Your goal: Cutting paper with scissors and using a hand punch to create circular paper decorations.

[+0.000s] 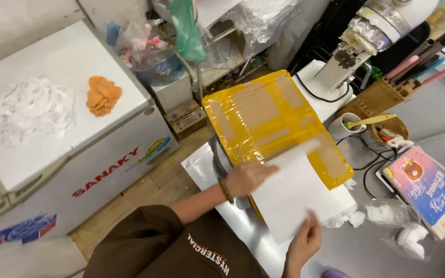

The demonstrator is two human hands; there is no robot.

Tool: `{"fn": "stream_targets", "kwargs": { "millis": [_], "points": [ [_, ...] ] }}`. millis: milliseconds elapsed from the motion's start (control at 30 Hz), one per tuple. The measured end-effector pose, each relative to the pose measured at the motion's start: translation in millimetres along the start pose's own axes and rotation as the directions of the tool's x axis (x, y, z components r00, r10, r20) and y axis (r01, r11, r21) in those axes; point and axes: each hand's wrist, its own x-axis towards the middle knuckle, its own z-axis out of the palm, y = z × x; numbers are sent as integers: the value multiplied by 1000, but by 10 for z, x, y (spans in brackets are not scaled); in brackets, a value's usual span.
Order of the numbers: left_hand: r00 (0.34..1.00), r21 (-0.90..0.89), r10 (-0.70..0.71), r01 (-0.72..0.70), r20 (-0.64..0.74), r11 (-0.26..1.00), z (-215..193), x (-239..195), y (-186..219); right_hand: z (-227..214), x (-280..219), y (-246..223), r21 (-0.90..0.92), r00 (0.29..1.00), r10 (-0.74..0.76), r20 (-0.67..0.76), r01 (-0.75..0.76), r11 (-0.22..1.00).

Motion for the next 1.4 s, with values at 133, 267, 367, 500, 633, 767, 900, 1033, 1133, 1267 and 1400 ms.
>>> {"fn": "stream_targets", "kwargs": {
  "millis": [133,267,367,500,633,767,900,1033,1133,1267,1400],
  "points": [
    [989,-111,150,-149,0,983,53,-103,235,194,72,-149,-120,990,-68,121,83,989],
    [994,-328,112,-108,-7,938,180,-282,272,327,152,-199,-46,960,268,82,-265,963],
    [997,-436,37,-5,63,900,131,-267,221,434,153,-318,47,969,227,93,-232,972],
    [965,-450,-193,253,176,856,277,-206,-48,588,115,-515,-41,989,144,41,-143,989],
    [864,-418,-372,493,339,763,33,123,-176,732,66,-698,-113,986,143,88,-132,985],
    [827,-501,-368,553,425,666,-82,202,-187,849,44,-846,-147,991,-44,124,62,987],
    [846,-491,-340,519,410,699,-93,150,-203,921,23,-904,-240,988,-48,148,83,967],
    [832,-485,-340,538,439,690,-73,61,-230,990,29,-1095,-239,986,-33,165,73,968],
    [814,-495,-340,563,471,662,-80,32,-230,1013,73,-1134,-255,980,76,183,-27,967],
    [812,-498,-334,565,479,658,-28,-66,-245,1071,92,-1250,-323,974,101,205,-30,946],
    [822,-519,-332,555,463,650,-36,-78,-247,1098,96,-1201,-257,973,18,231,44,965]
  ]
}}
